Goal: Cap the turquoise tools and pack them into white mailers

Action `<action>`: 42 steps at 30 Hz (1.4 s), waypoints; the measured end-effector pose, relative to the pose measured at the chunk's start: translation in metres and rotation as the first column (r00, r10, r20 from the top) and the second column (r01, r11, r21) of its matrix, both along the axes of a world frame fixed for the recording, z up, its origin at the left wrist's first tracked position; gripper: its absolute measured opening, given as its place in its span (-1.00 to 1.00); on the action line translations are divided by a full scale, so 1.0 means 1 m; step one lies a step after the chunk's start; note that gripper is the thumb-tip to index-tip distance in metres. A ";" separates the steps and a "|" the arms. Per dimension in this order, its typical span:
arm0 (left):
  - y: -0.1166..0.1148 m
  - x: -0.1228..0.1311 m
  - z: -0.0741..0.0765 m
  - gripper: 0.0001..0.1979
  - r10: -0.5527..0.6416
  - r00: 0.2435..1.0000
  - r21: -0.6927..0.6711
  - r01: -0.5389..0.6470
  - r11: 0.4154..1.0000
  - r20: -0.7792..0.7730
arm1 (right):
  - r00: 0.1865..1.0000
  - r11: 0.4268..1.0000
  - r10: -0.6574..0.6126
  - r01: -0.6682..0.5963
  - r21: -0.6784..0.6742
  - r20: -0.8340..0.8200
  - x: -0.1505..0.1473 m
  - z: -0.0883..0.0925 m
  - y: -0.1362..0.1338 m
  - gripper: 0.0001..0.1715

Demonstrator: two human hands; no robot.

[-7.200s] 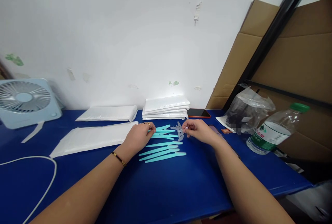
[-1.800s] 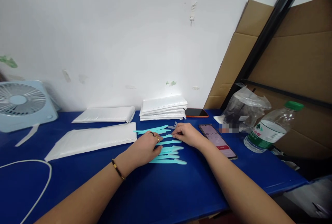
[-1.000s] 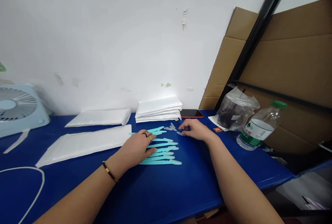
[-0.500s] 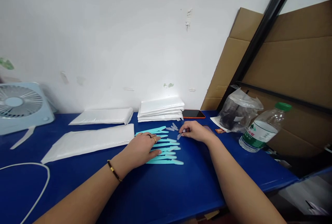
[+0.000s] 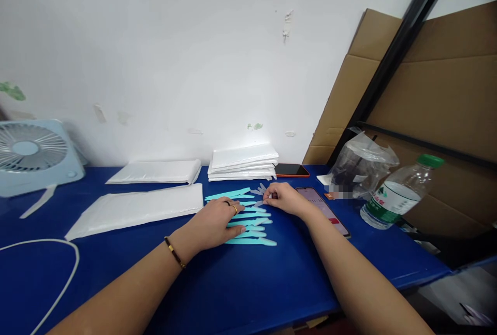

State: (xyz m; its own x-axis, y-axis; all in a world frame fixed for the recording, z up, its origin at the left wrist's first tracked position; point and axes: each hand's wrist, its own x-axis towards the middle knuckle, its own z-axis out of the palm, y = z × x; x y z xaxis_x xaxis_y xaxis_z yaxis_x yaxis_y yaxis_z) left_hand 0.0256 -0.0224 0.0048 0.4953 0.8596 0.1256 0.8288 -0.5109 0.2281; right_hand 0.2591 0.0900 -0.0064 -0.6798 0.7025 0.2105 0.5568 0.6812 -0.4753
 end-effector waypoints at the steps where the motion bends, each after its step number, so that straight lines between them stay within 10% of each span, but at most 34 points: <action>1: 0.000 0.000 0.001 -0.46 0.007 1.000 -0.007 -0.007 1.000 0.001 | 1.000 1.000 0.004 -0.004 -0.011 0.006 0.000 0.000 0.000 -0.91; 32: -0.002 0.002 0.002 -0.40 -0.048 0.998 -0.082 0.051 0.995 0.045 | 0.988 0.992 0.128 -0.127 0.025 -0.082 -0.015 -0.006 -0.006 -0.89; 42: 0.004 -0.001 -0.009 -0.31 0.091 0.994 0.015 -0.090 0.996 -0.063 | 0.994 0.980 -0.087 0.097 0.174 -0.062 -0.017 -0.014 0.008 -0.87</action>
State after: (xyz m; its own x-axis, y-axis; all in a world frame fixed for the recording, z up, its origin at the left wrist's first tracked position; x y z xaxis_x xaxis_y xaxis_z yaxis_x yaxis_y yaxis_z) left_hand 0.0246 -0.0179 -0.0041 0.4226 0.8999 0.1073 0.8846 -0.4354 0.1673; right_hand 0.2417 0.0981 -0.0204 -0.5986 0.7101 0.3707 0.5978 0.7040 -0.3833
